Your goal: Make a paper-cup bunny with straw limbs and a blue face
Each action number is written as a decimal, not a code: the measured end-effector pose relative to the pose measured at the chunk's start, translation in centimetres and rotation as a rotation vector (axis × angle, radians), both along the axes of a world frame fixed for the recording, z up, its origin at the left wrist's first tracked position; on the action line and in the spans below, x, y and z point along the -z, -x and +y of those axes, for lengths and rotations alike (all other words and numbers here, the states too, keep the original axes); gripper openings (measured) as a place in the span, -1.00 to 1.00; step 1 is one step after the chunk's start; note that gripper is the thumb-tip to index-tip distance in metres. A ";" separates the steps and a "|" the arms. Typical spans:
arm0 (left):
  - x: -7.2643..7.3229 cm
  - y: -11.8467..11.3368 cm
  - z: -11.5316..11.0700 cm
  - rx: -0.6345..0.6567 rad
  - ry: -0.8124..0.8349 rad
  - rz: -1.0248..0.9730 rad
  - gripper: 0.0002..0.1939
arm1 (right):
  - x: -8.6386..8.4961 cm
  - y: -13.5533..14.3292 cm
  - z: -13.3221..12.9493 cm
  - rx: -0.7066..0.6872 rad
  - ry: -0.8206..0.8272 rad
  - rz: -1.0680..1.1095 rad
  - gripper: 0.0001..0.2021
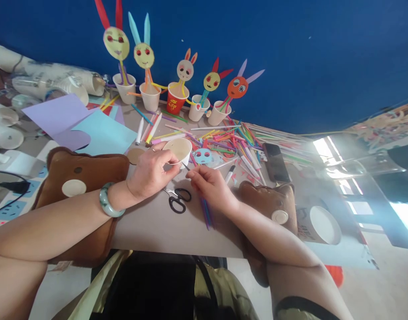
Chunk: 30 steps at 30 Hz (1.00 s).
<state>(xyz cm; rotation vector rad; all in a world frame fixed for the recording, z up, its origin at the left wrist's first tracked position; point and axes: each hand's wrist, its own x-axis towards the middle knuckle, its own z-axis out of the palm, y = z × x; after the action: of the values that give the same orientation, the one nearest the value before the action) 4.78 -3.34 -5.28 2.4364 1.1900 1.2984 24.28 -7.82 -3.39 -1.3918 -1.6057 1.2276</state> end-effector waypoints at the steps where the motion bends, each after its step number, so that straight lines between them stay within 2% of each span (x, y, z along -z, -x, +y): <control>1: 0.0 0.0 0.0 0.003 0.004 0.009 -0.85 | 0.0 0.0 0.0 -0.001 0.022 0.023 -0.67; 3: 0.1 0.0 0.0 0.011 0.017 0.012 -0.86 | 0.1 0.0 0.0 0.005 -0.007 -0.002 -0.68; 6: 0.1 0.0 0.0 0.016 0.021 -0.001 -0.86 | 0.1 -0.2 -0.1 0.043 -0.173 -0.114 -0.75; 8: 0.0 0.0 0.0 0.018 -0.003 -0.003 -0.86 | 0.0 -0.2 -0.2 0.069 -0.216 -0.131 -0.77; 10: -0.1 0.0 0.0 0.020 -0.043 0.002 -0.84 | 0.1 -0.1 -0.1 0.051 -0.095 -0.026 -0.72; 14: -0.1 -0.1 -0.1 0.050 -0.102 0.018 -0.84 | 0.2 -0.1 0.5 -0.050 0.362 0.364 -0.59; 17: -0.2 0.1 -0.2 0.069 -0.088 0.013 -0.97 | 0.3 -0.4 0.9 -0.067 0.407 0.486 -0.58; 22: -0.3 0.5 0.0 0.075 -0.089 -0.194 -0.45 | 0.3 -1.2 1.2 -0.089 0.356 0.588 -0.61; 26: 0.2 0.5 0.8 0.251 0.088 -0.368 -0.10 | 0.6 -2.1 1.6 -0.169 0.314 0.641 -0.63; 28: 0.4 0.5 1.1 0.353 0.190 -0.368 -0.01 | 0.8 -2.5 1.8 -0.220 0.288 0.643 -0.63; 30: 0.3 0.5 1.1 0.422 0.244 -0.319 -0.02 | 1.0 -2.9 1.9 -0.255 0.266 0.634 -0.61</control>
<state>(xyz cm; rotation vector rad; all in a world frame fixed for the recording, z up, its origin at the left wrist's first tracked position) 4.31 -2.22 -5.60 2.0584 0.6620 1.2613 27.14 -5.94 -4.35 -0.8172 -1.2163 1.8597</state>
